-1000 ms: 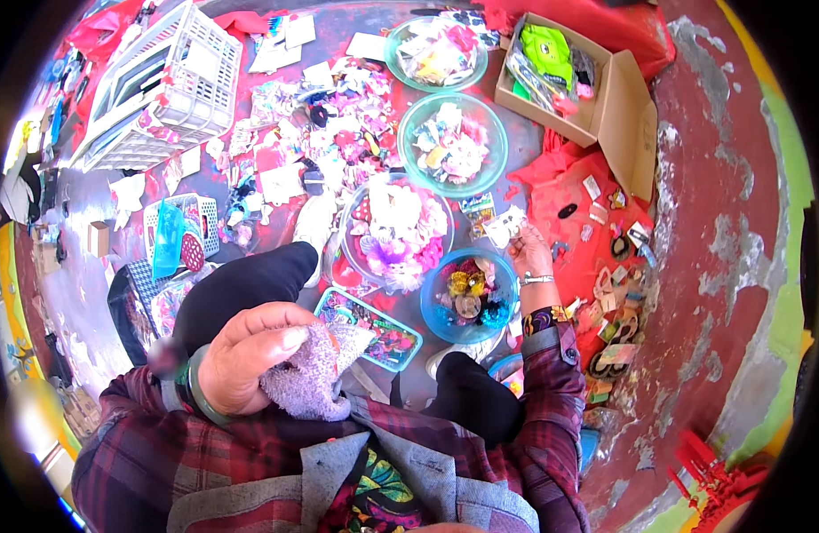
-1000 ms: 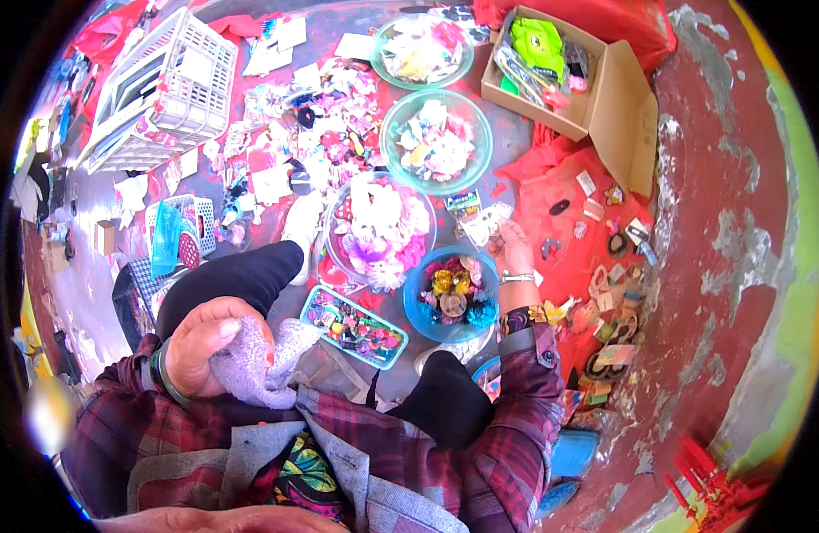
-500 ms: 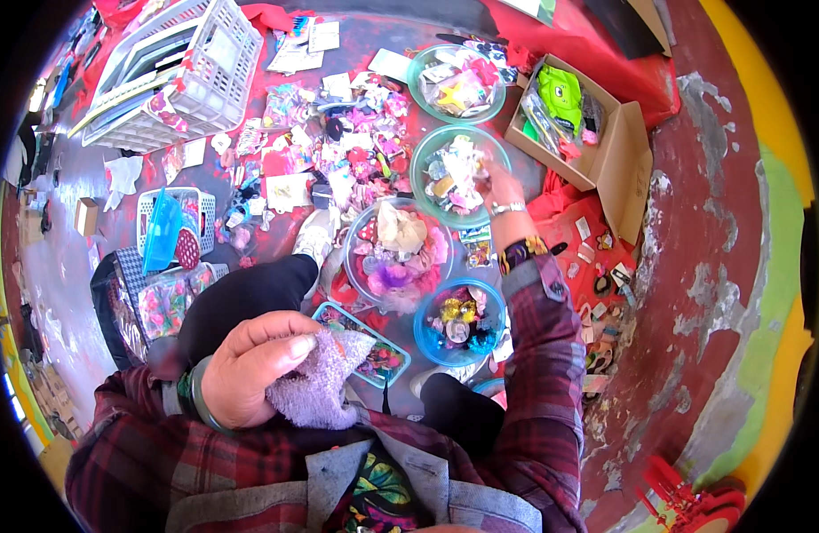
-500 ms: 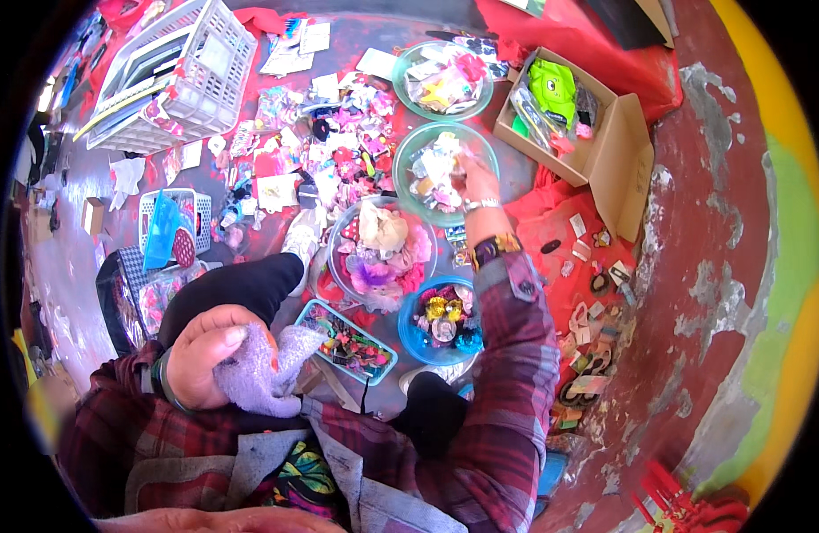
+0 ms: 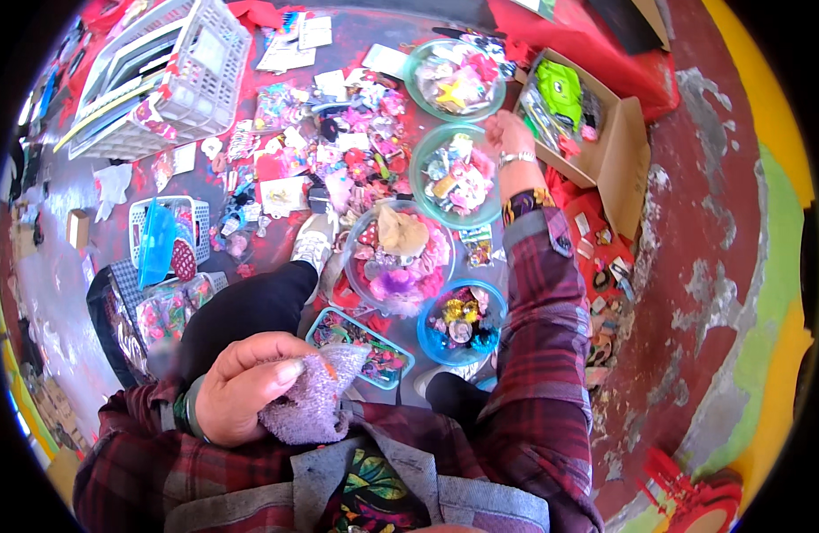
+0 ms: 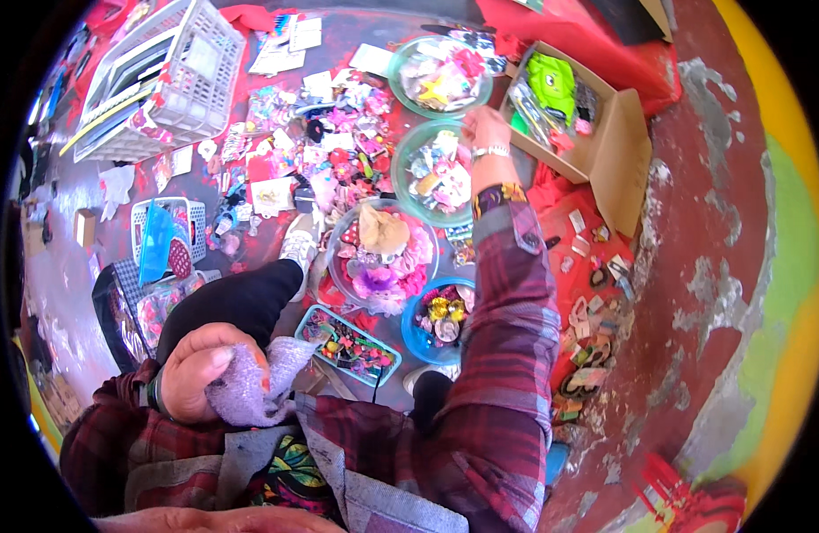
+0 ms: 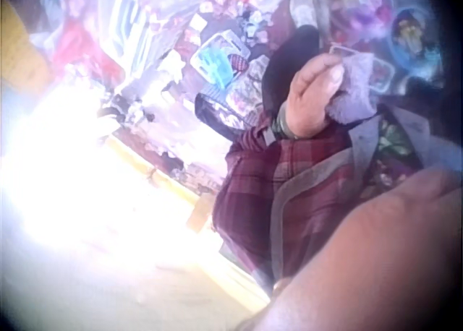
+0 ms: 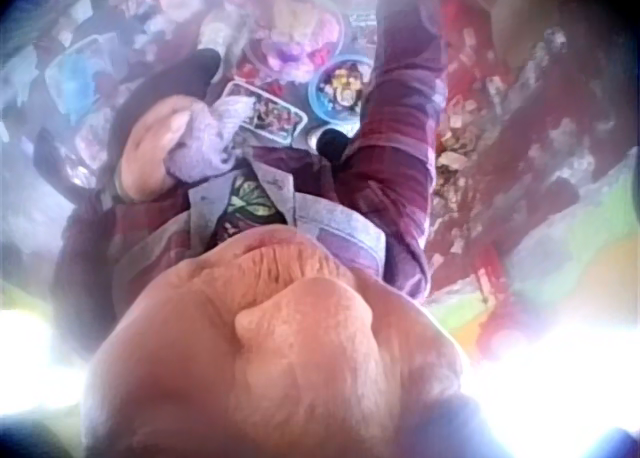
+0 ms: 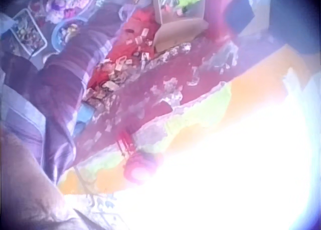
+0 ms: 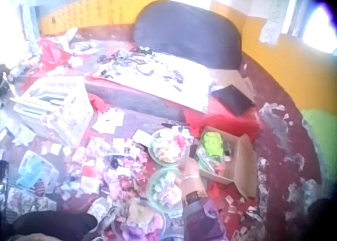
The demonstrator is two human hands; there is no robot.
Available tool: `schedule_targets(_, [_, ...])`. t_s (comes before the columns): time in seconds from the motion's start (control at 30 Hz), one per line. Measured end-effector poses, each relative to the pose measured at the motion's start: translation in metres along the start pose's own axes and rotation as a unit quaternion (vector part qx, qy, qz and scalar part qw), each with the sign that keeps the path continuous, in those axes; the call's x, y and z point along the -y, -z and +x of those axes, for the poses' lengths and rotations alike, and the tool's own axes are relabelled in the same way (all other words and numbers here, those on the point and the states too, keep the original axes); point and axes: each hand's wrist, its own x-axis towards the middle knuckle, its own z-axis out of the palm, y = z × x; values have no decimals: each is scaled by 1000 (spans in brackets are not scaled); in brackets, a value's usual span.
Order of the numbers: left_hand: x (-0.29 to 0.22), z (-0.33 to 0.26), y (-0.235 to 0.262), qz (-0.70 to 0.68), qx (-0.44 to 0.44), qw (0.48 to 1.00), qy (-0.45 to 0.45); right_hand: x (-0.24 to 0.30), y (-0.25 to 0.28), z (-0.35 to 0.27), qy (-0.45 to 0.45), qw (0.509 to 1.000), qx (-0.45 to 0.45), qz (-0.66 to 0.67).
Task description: The person sits on the floor and sorts through a large pile of small colorful items, including toys and accessories. They pick up individual items, inspect them, and place them into various bowls and containers on the floor.
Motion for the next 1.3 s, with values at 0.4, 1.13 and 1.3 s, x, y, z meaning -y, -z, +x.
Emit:
schedule_targets(0.4, [25, 1, -17, 65, -31, 995, -73, -147, 228, -198, -287, 941, -108, -146])
schedule_targets(1.13, [39, 71, -71, 151, -149, 970, -118, -150, 352, -65, -9, 692, -251, -676])
schedule_targets(1.3, [38, 92, -74, 149, -157, 969, -117, -150, 405, -32, -60, 725, -284, -624])
